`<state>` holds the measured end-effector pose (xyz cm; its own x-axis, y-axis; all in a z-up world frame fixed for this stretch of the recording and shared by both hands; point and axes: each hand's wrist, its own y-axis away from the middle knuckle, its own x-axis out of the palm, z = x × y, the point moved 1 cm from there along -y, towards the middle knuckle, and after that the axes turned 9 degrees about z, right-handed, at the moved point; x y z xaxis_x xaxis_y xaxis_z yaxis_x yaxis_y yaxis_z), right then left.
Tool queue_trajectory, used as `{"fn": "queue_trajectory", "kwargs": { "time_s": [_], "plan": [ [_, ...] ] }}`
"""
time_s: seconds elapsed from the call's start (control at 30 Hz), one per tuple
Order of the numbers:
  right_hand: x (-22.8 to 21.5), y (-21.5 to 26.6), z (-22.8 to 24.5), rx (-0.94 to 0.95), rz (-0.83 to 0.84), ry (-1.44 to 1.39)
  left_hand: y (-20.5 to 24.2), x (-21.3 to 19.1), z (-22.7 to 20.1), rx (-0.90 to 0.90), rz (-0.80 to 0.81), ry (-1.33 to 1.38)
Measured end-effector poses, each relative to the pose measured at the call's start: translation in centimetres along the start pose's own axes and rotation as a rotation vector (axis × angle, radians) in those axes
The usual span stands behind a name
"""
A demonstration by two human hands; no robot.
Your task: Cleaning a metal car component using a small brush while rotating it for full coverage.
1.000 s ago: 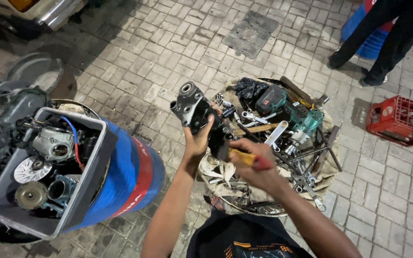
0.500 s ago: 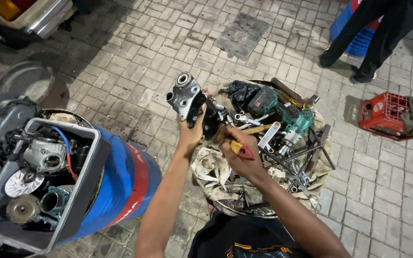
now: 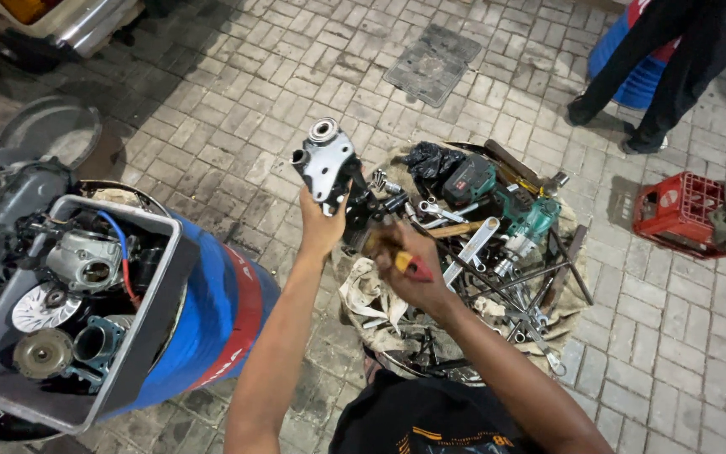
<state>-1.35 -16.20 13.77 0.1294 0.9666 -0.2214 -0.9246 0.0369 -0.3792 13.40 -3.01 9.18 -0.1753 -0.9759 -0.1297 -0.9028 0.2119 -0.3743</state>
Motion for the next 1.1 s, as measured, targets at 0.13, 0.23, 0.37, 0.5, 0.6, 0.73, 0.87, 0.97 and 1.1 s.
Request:
{"fn": "queue_trajectory", "kwargs": {
  "time_s": [0.13, 0.23, 0.37, 0.5, 0.6, 0.73, 0.87, 0.97, 1.1],
  "plan": [
    [-0.2, -0.3, 2.8, 0.195, 0.013, 0.045, -0.3, -0.4, 1.0, 0.105, 0.035, 0.063],
    [0.5, -0.6, 3.6, 0.137, -0.073, -0.112, 0.1, -0.4, 0.8, 0.142, 0.034, 0.120],
    [0.0, 0.2, 1.9, 0.212, -0.026, -0.269, 0.8, -1.0, 1.4, 0.156, 0.060, 0.173],
    [2.7, 1.4, 0.4, 0.116, 0.052, -0.229, 1.3, -1.9, 2.0, 0.158, 0.063, 0.122],
    [0.8, 1.0, 1.2, 0.311, -0.068, -0.184, 1.4, -2.5, -1.7, 0.156, 0.074, 0.169],
    [1.6, 0.7, 3.4, 0.299, -0.126, -0.296, 2.3, -3.0, -1.5, 0.117, 0.018, 0.103],
    [1.0, 0.4, 3.5, 0.393, -0.041, -0.263, 2.1, -3.1, -1.4, 0.105, 0.033, 0.103],
    [1.3, 0.6, 2.5, 0.278, -0.021, -0.252, 1.7, -3.1, -3.4, 0.043, 0.010, 0.085],
    [0.3, 0.5, 1.8, 0.282, 0.066, -0.360, 2.4, -2.3, -1.2, -0.134, 0.046, 0.163]
  ]
}}
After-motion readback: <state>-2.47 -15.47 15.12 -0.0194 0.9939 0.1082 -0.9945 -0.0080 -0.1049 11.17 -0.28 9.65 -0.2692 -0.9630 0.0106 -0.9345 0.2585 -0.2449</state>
